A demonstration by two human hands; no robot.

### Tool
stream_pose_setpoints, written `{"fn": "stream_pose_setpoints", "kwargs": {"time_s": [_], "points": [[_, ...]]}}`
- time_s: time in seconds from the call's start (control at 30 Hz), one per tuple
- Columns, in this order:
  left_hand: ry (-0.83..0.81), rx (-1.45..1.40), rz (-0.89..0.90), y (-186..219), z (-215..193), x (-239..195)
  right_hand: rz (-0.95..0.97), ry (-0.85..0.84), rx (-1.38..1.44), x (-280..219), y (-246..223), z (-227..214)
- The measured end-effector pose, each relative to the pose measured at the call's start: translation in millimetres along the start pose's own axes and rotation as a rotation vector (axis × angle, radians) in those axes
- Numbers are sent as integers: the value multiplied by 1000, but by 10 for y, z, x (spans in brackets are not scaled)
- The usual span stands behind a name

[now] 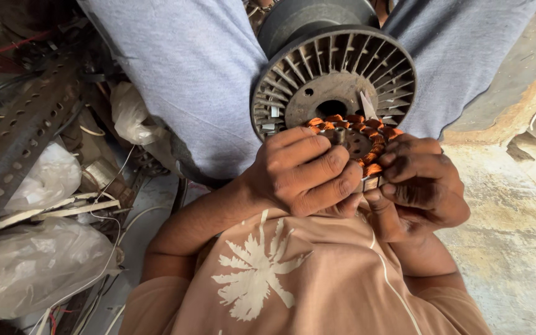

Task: The person manipulates the copper windings and wires of a fan motor stator by hand, turning the assembly and touching various electrical components.

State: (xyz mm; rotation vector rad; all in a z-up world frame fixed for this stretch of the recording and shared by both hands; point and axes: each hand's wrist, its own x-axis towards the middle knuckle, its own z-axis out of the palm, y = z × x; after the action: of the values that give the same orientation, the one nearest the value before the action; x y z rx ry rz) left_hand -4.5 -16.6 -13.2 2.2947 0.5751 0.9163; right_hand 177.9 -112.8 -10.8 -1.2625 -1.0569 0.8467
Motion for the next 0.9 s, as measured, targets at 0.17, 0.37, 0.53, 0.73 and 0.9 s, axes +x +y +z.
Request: {"fn": "stream_pose_setpoints", "kwargs": {"time_s": [0.17,0.37,0.53,0.73,0.9], "points": [[31,12,21,-4,19,42,-57,24,49,-52,131,23],[35,10,38,-13,-31,28,-113,-28,21,37,98,5],[132,24,31,37,46,16,-129,16,-35,4,26,86],[112,66,63,28,89,-32,-190,109,-54,-53,144,176],[79,40,44,24,44,-39,-86,34,-103,-74,48,112]]}}
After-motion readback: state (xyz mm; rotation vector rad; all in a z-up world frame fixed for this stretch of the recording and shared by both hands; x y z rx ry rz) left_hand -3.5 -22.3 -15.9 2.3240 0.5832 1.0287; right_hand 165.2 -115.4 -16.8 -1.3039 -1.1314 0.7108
